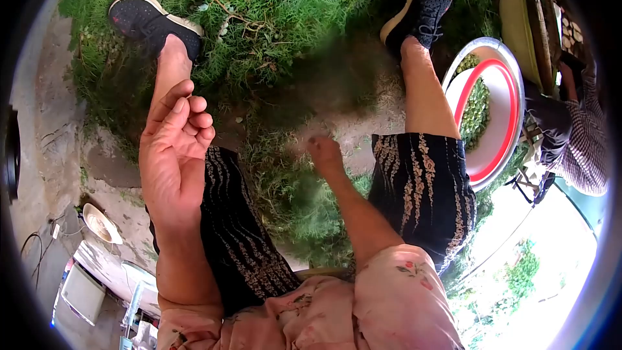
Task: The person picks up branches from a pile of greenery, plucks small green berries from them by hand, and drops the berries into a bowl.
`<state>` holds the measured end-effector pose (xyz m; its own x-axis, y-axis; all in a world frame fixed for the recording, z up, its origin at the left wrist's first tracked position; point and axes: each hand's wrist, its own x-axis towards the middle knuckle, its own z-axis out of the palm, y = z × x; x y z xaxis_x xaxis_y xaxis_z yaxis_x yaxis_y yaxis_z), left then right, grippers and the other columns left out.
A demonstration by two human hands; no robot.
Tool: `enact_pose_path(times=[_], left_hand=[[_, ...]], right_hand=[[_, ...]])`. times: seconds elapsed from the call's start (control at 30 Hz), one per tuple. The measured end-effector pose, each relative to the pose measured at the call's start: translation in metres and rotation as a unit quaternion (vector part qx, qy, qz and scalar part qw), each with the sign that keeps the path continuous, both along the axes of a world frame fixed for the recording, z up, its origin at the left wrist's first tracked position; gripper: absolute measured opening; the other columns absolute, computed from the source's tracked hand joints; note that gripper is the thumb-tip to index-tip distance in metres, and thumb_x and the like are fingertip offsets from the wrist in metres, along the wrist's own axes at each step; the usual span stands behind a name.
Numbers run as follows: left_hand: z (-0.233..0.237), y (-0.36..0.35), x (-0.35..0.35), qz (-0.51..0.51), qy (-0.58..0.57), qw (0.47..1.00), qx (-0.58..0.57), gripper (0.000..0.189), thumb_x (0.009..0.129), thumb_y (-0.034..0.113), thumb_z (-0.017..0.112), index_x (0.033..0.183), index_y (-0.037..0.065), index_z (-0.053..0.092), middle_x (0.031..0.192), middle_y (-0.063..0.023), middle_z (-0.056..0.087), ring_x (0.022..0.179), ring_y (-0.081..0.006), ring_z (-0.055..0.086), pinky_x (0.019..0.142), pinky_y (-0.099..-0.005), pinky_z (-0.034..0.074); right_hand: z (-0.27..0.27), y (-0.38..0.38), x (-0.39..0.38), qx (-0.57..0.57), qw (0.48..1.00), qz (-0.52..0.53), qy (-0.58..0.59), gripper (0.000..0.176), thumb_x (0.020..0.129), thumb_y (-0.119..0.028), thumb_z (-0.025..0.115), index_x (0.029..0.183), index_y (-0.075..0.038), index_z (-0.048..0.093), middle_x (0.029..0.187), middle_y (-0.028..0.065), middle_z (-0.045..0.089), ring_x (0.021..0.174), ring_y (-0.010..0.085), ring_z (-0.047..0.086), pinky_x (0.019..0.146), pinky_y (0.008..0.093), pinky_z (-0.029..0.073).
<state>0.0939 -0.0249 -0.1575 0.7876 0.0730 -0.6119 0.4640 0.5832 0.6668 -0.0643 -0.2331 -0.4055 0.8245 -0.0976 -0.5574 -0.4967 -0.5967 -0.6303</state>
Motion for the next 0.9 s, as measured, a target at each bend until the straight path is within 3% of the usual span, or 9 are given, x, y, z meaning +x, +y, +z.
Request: enact_pose_path(times=[0.1, 0.2, 0.3, 0.4, 0.47, 0.53, 0.63, 0.67, 0.9], left_hand=[[-0.001, -0.001, 0.000, -0.004, 0.001, 1.000, 0.001, 0.017, 0.089, 0.008, 0.054, 0.104, 0.002, 0.059, 0.085, -0.0057, 0.064, 0.069, -0.0110, 0.059, 0.063, -0.0222, 0.045], [-0.001, -0.003, 0.000, -0.007, 0.007, 1.000, 0.001, 0.017, 0.089, 0.008, 0.055, 0.104, 0.002, 0.059, 0.084, -0.0056, 0.064, 0.069, -0.0109, 0.059, 0.062, -0.0222, 0.045], [-0.001, -0.003, 0.002, -0.008, 0.007, 1.000, 0.002, 0.017, 0.088, 0.009, 0.055, 0.104, 0.002, 0.059, 0.084, -0.0056, 0.064, 0.068, -0.0109, 0.059, 0.062, -0.0222, 0.045], [0.000, -0.004, 0.001, -0.006, 0.013, 1.000, -0.006, 0.017, 0.088, 0.009, 0.055, 0.104, 0.002, 0.059, 0.084, -0.0057, 0.064, 0.068, -0.0109, 0.059, 0.062, -0.0222, 0.045], [0.001, -0.004, 0.002, -0.002, 0.013, 1.000, -0.011, 0.017, 0.088, 0.009, 0.055, 0.103, 0.002, 0.059, 0.084, -0.0058, 0.064, 0.068, -0.0109, 0.059, 0.062, -0.0222, 0.045], [0.000, -0.003, 0.002, 0.000, 0.014, 1.000, -0.013, 0.017, 0.088, 0.009, 0.055, 0.103, 0.002, 0.059, 0.083, -0.0059, 0.064, 0.068, -0.0108, 0.059, 0.062, -0.0222, 0.045], [-0.004, -0.003, 0.000, -0.010, -0.006, 1.000, -0.005, 0.017, 0.089, 0.009, 0.055, 0.104, 0.002, 0.059, 0.084, -0.0059, 0.064, 0.068, -0.0109, 0.059, 0.062, -0.0225, 0.045], [-0.004, -0.003, 0.001, -0.014, -0.005, 1.000, -0.003, 0.017, 0.089, 0.009, 0.055, 0.104, 0.002, 0.058, 0.084, -0.0059, 0.064, 0.068, -0.0109, 0.059, 0.063, -0.0227, 0.045], [-0.002, -0.006, 0.001, -0.021, -0.013, 0.999, 0.028, 0.017, 0.090, 0.010, 0.053, 0.104, 0.002, 0.058, 0.085, -0.0053, 0.064, 0.070, -0.0111, 0.059, 0.064, -0.0229, 0.045]], right_hand=[[-0.015, -0.001, 0.018, -0.009, 0.980, -0.161, -0.121, 0.020, 0.080, -0.013, 0.064, 0.094, 0.001, 0.059, 0.076, 0.0152, 0.062, 0.063, 0.0231, 0.059, 0.057, 0.0327, 0.046], [-0.008, 0.009, 0.055, -0.019, 0.970, -0.141, -0.198, 0.021, 0.077, -0.007, 0.064, 0.095, 0.001, 0.056, 0.078, 0.0177, 0.061, 0.065, 0.0296, 0.059, 0.059, 0.0344, 0.045], [-0.019, 0.011, 0.063, -0.112, 0.979, -0.028, -0.168, 0.019, 0.075, -0.004, 0.064, 0.093, 0.000, 0.056, 0.080, 0.0187, 0.059, 0.065, 0.0331, 0.058, 0.060, 0.0365, 0.045], [-0.028, 0.006, 0.046, -0.149, 0.962, -0.016, -0.230, 0.016, 0.076, -0.003, 0.063, 0.090, -0.001, 0.056, 0.081, 0.0159, 0.057, 0.067, 0.0298, 0.058, 0.060, 0.0358, 0.046], [-0.054, -0.006, 0.022, -0.039, 0.976, -0.162, -0.138, 0.016, 0.077, -0.003, 0.063, 0.092, -0.001, 0.057, 0.082, 0.0135, 0.056, 0.071, 0.0269, 0.058, 0.060, 0.0339, 0.047], [-0.037, -0.008, 0.022, -0.044, 0.963, -0.231, -0.132, 0.014, 0.079, -0.003, 0.061, 0.093, -0.003, 0.059, 0.084, 0.0093, 0.053, 0.077, 0.0212, 0.057, 0.060, 0.0295, 0.047], [-0.023, -0.018, 0.046, -0.155, 0.955, -0.163, -0.194, 0.014, 0.078, -0.005, 0.063, 0.092, -0.004, 0.061, 0.085, 0.0107, 0.053, 0.076, 0.0239, 0.058, 0.063, 0.0327, 0.048], [-0.016, -0.019, 0.060, -0.169, 0.947, -0.154, -0.226, 0.015, 0.075, -0.007, 0.064, 0.090, -0.004, 0.062, 0.085, 0.0133, 0.053, 0.078, 0.0289, 0.057, 0.068, 0.0372, 0.047], [-0.032, -0.026, 0.091, -0.193, 0.966, -0.038, -0.168, 0.021, 0.070, -0.003, 0.065, 0.091, -0.005, 0.062, 0.085, 0.0160, 0.055, 0.079, 0.0333, 0.056, 0.071, 0.0403, 0.046]])
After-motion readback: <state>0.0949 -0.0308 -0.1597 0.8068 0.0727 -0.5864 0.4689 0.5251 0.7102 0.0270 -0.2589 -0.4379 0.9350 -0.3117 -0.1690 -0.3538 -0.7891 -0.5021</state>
